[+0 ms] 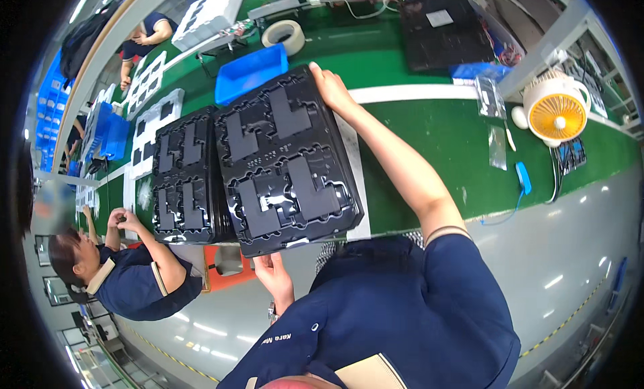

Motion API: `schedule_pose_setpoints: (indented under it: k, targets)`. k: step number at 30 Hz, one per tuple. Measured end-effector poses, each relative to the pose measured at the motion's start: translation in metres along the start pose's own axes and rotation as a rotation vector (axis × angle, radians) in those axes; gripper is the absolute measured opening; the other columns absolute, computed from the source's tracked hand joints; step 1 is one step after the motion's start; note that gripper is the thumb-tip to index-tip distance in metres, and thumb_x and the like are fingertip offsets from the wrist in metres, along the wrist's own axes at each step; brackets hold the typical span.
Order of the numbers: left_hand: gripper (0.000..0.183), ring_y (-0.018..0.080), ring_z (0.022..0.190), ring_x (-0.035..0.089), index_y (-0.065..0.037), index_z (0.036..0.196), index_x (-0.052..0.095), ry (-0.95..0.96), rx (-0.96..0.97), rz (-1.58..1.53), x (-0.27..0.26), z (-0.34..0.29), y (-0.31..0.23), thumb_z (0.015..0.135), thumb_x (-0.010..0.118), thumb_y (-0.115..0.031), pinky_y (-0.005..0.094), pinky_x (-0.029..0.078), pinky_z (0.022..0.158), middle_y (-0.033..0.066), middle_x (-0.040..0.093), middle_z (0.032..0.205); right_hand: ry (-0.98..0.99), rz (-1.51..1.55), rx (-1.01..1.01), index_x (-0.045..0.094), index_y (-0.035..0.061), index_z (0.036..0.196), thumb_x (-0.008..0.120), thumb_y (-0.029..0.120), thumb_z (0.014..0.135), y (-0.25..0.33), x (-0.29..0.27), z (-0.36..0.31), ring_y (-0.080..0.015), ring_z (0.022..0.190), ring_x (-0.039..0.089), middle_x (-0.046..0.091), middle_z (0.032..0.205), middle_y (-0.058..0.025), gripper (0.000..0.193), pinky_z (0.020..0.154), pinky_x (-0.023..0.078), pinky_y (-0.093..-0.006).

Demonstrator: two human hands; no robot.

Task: The recorder is placing small black plastic housing components into a tray at an industrial assembly line.

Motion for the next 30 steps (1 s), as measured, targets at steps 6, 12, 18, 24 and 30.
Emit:
schedule_pose_setpoints:
  k: [6, 12, 18, 24, 30]
  targets:
    - [0.016, 0.0177, 0.092, 0.064, 0.006, 0.102, 0.064, 0.046, -0.058, 0.041, 0.021, -0.009, 0.005, 0.088, 0.065, 0.000, 0.0316, 0.048, 0.084, 0.0115, 0.070, 0.097, -0.053, 0.035, -0.036, 0.065, -0.0104, 0.092, 0.030, 0.058, 0.099, -0.019, -0.022, 0.009, -0.0456, 0.098, 0.063, 0.065, 0.094, -0.0326, 0.077, 0.089, 0.045, -0.0461]
    - [0.020, 0.0187, 0.089, 0.066, 0.004, 0.104, 0.065, 0.188, 0.012, 0.096, 0.035, 0.001, 0.000, 0.084, 0.068, 0.000, 0.0309, 0.049, 0.082, 0.0122, 0.070, 0.095, -0.213, 0.006, -0.139, 0.062, -0.0087, 0.105, 0.038, 0.048, 0.101, -0.064, -0.075, -0.003, -0.0262, 0.090, 0.065, 0.068, 0.093, -0.0210, 0.062, 0.088, 0.046, -0.0355]
    - [0.037, 0.0262, 0.086, 0.070, 0.000, 0.114, 0.064, 0.392, 0.123, 0.284, 0.059, 0.005, -0.018, 0.081, 0.074, -0.013, 0.0335, 0.052, 0.079, 0.0152, 0.071, 0.099, -0.155, 0.045, -0.161, 0.049, -0.0013, 0.132, 0.047, 0.027, 0.100, -0.132, -0.142, -0.025, -0.0214, 0.098, 0.062, 0.063, 0.109, -0.0178, 0.043, 0.092, 0.046, -0.0330]
    - [0.068, 0.0321, 0.104, 0.067, -0.002, 0.137, 0.051, 0.657, 0.186, 0.408, 0.083, -0.002, -0.036, 0.076, 0.077, -0.022, 0.0361, 0.053, 0.087, 0.0207, 0.065, 0.118, -0.106, -0.007, 0.008, 0.054, -0.0017, 0.128, 0.048, 0.026, 0.099, -0.154, -0.205, -0.075, -0.0191, 0.099, 0.061, 0.065, 0.107, -0.0135, 0.041, 0.092, 0.046, -0.0318]
    - [0.032, 0.0263, 0.100, 0.069, -0.005, 0.114, 0.068, 0.930, 0.461, 0.245, 0.104, 0.017, -0.029, 0.085, 0.069, -0.018, 0.0339, 0.055, 0.087, 0.0128, 0.068, 0.116, -0.079, -0.069, 0.103, 0.059, -0.0022, 0.124, 0.049, 0.025, 0.098, -0.147, -0.252, -0.103, -0.0168, 0.099, 0.061, 0.067, 0.104, -0.0092, 0.039, 0.093, 0.046, -0.0306]
Point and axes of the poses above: each hand's wrist, its own z-axis towards the middle knuckle, its own x-axis out of the palm, y = z × x, the point moved 2 cm from there along z, towards the middle knuckle
